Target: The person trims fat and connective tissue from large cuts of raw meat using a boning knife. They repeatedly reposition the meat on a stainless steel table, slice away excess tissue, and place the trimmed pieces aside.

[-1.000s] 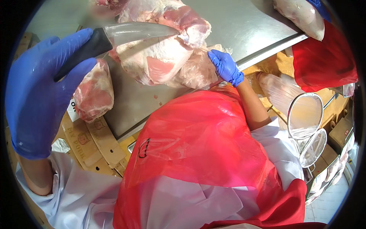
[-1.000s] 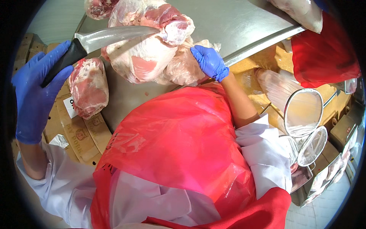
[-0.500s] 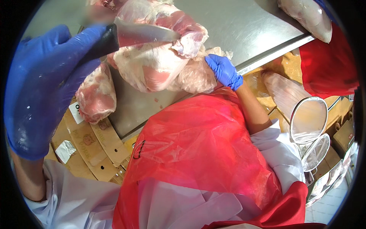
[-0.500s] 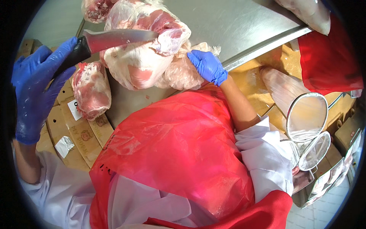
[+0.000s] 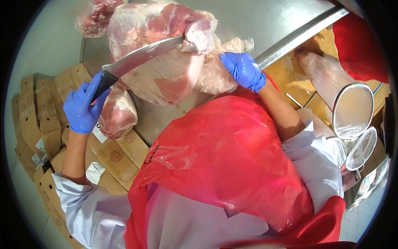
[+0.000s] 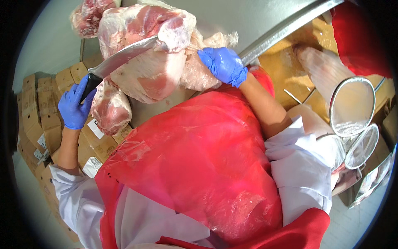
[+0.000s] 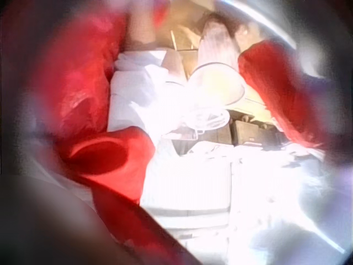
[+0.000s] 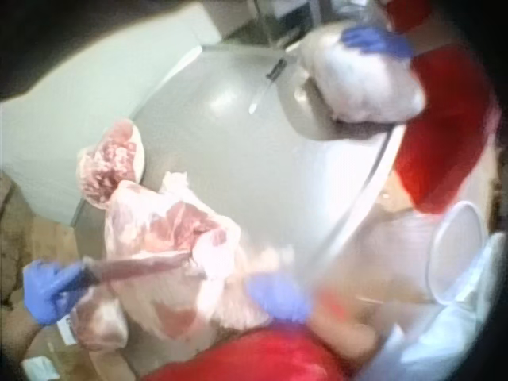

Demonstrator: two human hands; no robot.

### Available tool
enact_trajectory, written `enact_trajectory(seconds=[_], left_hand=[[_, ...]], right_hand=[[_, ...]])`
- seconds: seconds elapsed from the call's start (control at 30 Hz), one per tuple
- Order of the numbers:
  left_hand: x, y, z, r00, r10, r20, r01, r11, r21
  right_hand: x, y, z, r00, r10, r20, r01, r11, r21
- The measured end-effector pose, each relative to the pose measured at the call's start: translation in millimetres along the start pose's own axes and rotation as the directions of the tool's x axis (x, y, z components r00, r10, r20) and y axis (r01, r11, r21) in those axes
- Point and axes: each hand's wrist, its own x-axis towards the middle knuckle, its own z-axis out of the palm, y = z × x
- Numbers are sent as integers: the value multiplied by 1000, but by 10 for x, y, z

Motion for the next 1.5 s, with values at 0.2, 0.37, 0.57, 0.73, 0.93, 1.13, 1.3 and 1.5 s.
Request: enact_trajectory(seconds=[0.2,0.37,0.57,0.73,0.93,1.13,1.3,1.5], left_hand=[[-16,-55,386,997,-15,-77,3,987,-159],[-136,113,559,983,-169,-67,131,914,-384],[-117,326,522,941,-337,23,299,798,-524],[-213,427,592,907,-407,109,393,722,-569],[-280,518,576,893,-445,68,396,705,-588],[-161,605,-230,905,-415,93,411,797,-443],[210,486,-792,1000,-28,-5,23,915,-403],[112,769,-1491,993,-93,69,102,983,-154]], right_hand=[[-20,147,36,996,-34,-86,22,990,-137],[11,282,133,990,-37,-138,-2,962,-272],[28,295,197,972,-90,-217,6,933,-360],[-21,245,170,983,-40,-177,-27,934,-356],[-19,267,117,984,-23,-178,-50,917,-395],[-21,202,20,994,34,-104,-68,936,-346],[-89,246,-15,979,46,-201,-106,947,-302],[-80,165,-21,995,60,-84,-78,967,-242]])
